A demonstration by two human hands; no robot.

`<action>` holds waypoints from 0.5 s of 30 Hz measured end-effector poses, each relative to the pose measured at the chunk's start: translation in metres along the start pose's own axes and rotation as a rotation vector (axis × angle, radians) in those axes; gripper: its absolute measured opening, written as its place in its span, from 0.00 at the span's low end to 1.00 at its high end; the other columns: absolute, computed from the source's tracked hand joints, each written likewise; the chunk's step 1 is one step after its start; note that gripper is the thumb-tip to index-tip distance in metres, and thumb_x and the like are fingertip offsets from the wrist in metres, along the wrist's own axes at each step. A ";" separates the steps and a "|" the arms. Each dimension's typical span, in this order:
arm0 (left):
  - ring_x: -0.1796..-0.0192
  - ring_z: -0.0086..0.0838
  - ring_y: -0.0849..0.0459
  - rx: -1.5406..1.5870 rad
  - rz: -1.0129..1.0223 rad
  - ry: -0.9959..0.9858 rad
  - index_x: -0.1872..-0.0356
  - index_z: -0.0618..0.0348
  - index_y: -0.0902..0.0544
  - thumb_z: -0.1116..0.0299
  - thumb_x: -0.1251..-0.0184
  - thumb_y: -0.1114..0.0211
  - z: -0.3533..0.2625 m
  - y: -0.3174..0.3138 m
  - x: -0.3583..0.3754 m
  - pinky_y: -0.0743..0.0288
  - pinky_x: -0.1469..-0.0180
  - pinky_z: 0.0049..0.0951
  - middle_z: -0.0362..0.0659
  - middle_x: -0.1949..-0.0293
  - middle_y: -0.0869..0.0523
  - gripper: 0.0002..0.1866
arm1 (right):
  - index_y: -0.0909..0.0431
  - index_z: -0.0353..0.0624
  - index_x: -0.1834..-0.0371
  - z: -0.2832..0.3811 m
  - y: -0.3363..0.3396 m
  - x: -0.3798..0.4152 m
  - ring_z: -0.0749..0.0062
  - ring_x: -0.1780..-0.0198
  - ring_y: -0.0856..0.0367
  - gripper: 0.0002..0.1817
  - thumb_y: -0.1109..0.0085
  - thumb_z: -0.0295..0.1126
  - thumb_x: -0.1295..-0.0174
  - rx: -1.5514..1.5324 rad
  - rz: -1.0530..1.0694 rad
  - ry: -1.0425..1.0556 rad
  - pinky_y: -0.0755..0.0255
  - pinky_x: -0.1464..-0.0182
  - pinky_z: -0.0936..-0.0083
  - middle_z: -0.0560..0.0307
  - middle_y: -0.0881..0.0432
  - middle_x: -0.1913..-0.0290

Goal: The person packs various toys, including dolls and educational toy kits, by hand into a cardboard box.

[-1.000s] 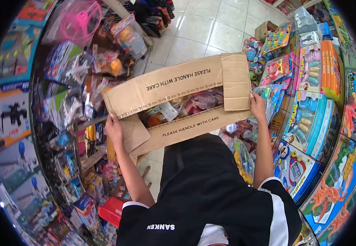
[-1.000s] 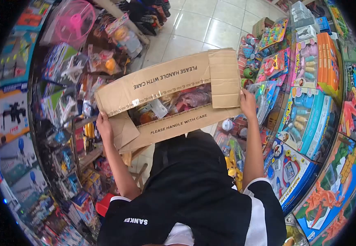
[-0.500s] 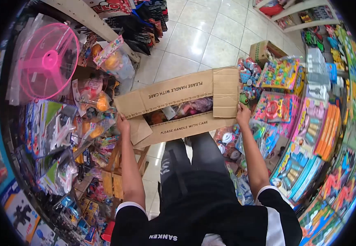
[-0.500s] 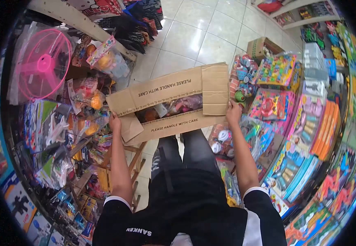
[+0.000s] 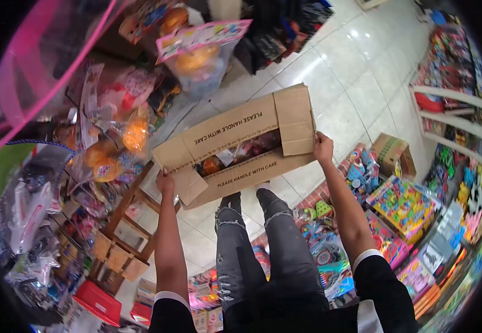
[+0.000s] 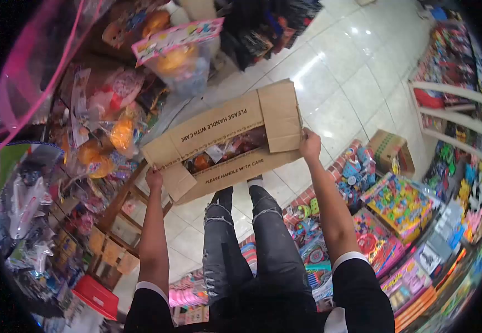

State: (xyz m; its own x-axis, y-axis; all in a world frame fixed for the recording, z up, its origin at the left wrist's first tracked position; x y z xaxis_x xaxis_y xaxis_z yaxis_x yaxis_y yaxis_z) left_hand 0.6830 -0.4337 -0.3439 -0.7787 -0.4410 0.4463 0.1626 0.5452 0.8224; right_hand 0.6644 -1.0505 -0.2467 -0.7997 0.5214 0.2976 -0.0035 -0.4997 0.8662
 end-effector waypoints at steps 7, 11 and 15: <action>0.54 0.47 0.19 0.255 0.142 0.159 0.49 0.57 0.23 0.62 0.28 0.50 0.083 -0.068 -0.007 0.26 0.56 0.39 0.56 0.57 0.17 0.15 | 0.25 0.42 0.47 -0.013 -0.123 -0.072 0.42 0.55 0.21 0.20 0.54 0.26 0.43 0.007 0.239 0.248 0.27 0.53 0.58 0.37 0.19 0.59; 0.45 0.40 0.23 0.734 0.349 0.266 0.30 0.49 0.44 0.65 0.29 0.48 0.082 -0.092 0.022 0.28 0.49 0.34 0.53 0.44 0.24 0.28 | 0.39 0.44 0.32 -0.006 -0.141 -0.075 0.47 0.42 0.27 0.30 0.57 0.26 0.43 -0.008 0.268 0.285 0.33 0.41 0.61 0.39 0.24 0.45; 0.41 0.39 0.24 0.514 0.364 0.315 0.33 0.55 0.39 0.62 0.32 0.43 0.099 -0.095 0.033 0.32 0.42 0.32 0.54 0.44 0.23 0.28 | 0.36 0.41 0.35 0.039 -0.100 -0.054 0.49 0.39 0.29 0.27 0.54 0.30 0.40 0.093 0.468 0.077 0.34 0.39 0.63 0.39 0.26 0.43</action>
State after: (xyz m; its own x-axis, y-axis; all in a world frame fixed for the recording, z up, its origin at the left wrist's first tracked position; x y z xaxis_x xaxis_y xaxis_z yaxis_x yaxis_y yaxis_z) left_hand 0.5817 -0.4295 -0.4426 -0.5042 -0.3099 0.8061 0.0119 0.9308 0.3653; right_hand 0.7317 -1.0016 -0.3337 -0.7448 0.2009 0.6363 0.4184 -0.6023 0.6799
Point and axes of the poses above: each hand's wrist, its own x-axis away from the middle knuckle, its own y-axis out of the back of the hand, z = x × y, the point moved 6 cm from there along -x, towards the middle knuckle
